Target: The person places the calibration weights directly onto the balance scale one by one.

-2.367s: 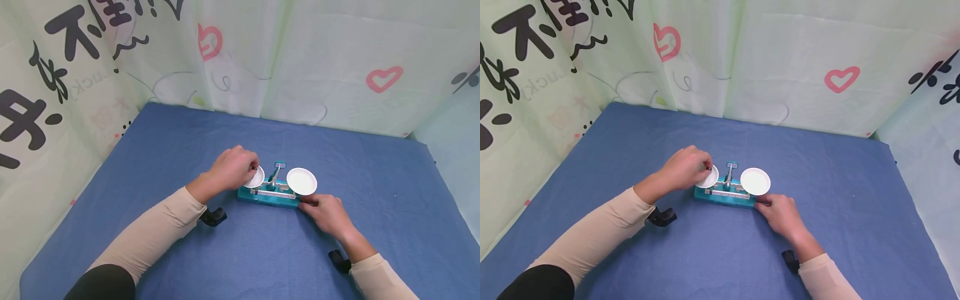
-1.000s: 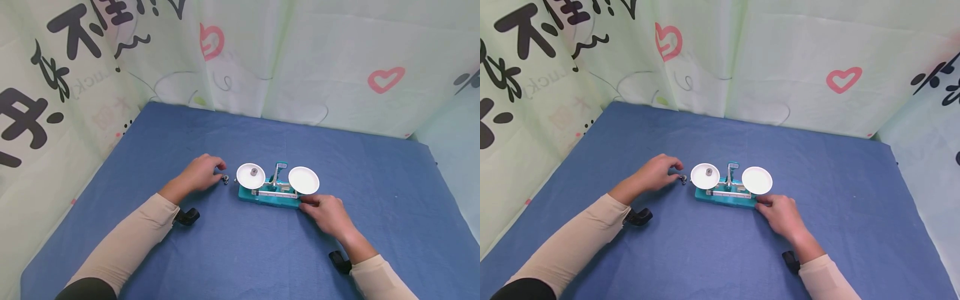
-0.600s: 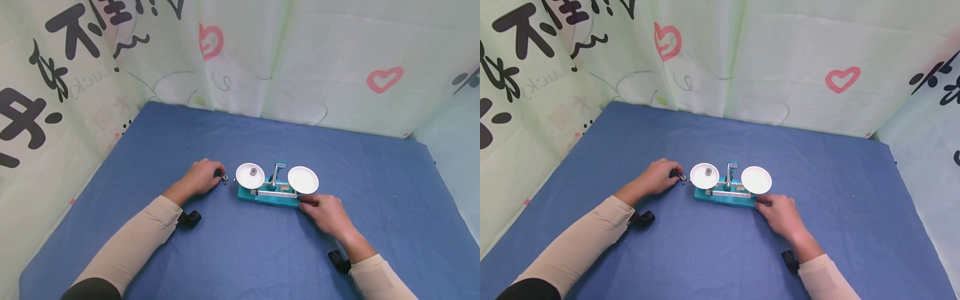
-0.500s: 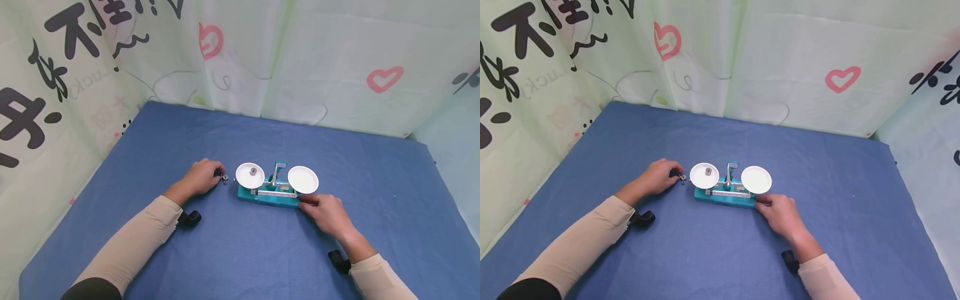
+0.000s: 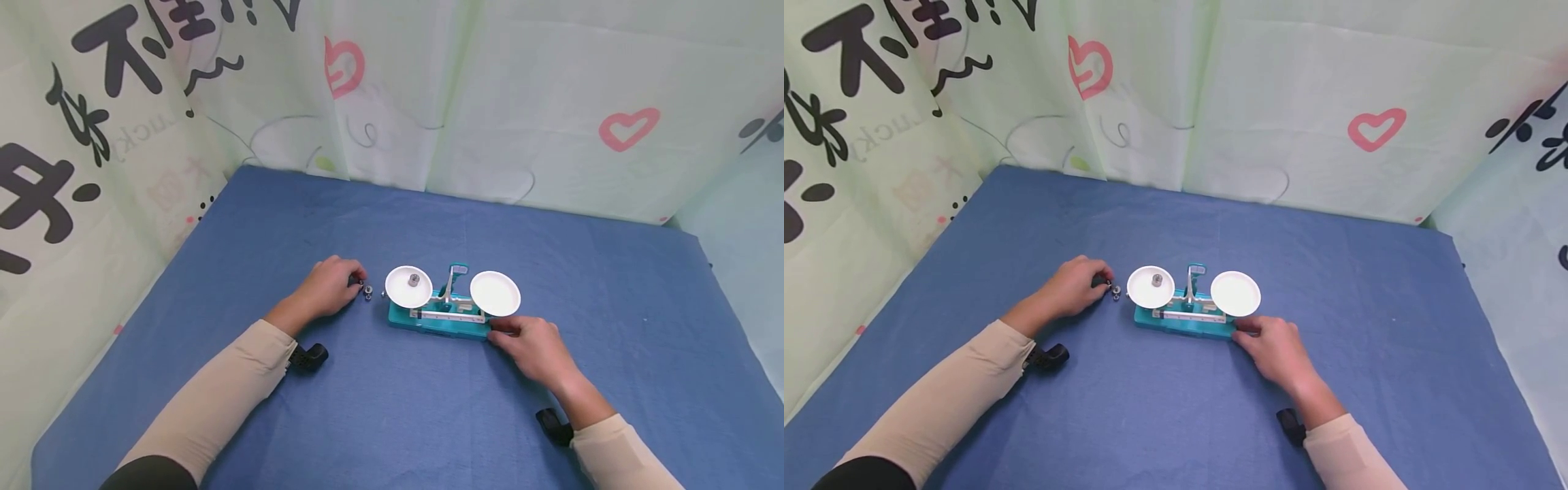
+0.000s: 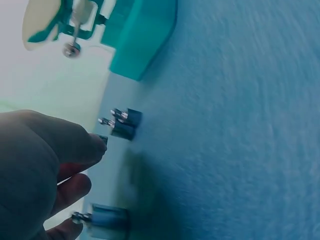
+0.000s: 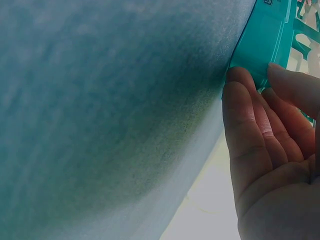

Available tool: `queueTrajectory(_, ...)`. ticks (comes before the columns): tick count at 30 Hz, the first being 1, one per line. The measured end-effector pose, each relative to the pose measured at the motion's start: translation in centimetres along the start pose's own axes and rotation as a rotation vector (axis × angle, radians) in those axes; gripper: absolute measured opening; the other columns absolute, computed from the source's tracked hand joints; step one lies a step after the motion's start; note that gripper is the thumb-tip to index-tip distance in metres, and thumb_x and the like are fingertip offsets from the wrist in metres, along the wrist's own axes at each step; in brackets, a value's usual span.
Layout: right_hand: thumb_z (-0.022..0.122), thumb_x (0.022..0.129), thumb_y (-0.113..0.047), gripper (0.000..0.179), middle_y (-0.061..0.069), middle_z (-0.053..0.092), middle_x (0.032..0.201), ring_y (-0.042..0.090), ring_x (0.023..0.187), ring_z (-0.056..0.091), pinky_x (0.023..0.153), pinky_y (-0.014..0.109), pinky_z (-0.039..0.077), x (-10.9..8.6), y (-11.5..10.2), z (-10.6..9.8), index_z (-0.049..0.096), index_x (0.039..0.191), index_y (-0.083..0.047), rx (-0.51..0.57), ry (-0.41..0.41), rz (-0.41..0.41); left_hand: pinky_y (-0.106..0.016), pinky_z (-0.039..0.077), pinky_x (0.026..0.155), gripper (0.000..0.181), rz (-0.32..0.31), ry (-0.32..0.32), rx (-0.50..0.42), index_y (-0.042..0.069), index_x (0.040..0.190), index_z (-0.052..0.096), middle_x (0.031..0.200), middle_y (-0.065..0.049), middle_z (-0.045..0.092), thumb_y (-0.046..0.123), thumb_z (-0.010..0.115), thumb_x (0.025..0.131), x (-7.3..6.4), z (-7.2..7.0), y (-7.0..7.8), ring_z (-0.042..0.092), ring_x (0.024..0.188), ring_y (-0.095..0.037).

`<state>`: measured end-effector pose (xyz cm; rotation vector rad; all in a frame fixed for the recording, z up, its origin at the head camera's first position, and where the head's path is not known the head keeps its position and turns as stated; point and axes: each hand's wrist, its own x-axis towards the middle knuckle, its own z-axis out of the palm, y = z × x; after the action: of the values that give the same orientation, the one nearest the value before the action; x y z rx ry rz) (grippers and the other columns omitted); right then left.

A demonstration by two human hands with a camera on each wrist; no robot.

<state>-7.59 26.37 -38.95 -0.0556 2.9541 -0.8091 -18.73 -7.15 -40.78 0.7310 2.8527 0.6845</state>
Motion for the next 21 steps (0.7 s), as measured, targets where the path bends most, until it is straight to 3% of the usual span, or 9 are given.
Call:
queueTrajectory(14,0.069,0.093,-0.017,0.028,0.017,0.073,0.108,0.034,0.101,0.068,0.085,0.053,0.052,-0.1,-0.2,-0.1,0.074,0.113,0.002,0.008,-0.011,0.008,-0.048,0.043,0.092,0.014,0.123,0.12,-0.057,0.007,0.107,0.072,0.104,-0.003,0.071,0.01,0.068,0.094,-0.8,-3.1,3.2,0.057,0.104,-0.027)
queueTrajectory(21,0.069,0.093,-0.017,0.027,0.016,0.073,0.107,0.034,0.1,0.068,0.085,0.052,0.052,-0.1,-0.1,-0.1,0.074,0.112,0.001,0.011,-0.006,0.003,-0.047,0.042,0.094,0.012,0.186,0.148,-0.06,0.009,0.105,0.072,0.103,-0.002,0.07,0.01,0.068,0.094,-1.1,-3.8,5.2,0.057,0.103,-0.025)
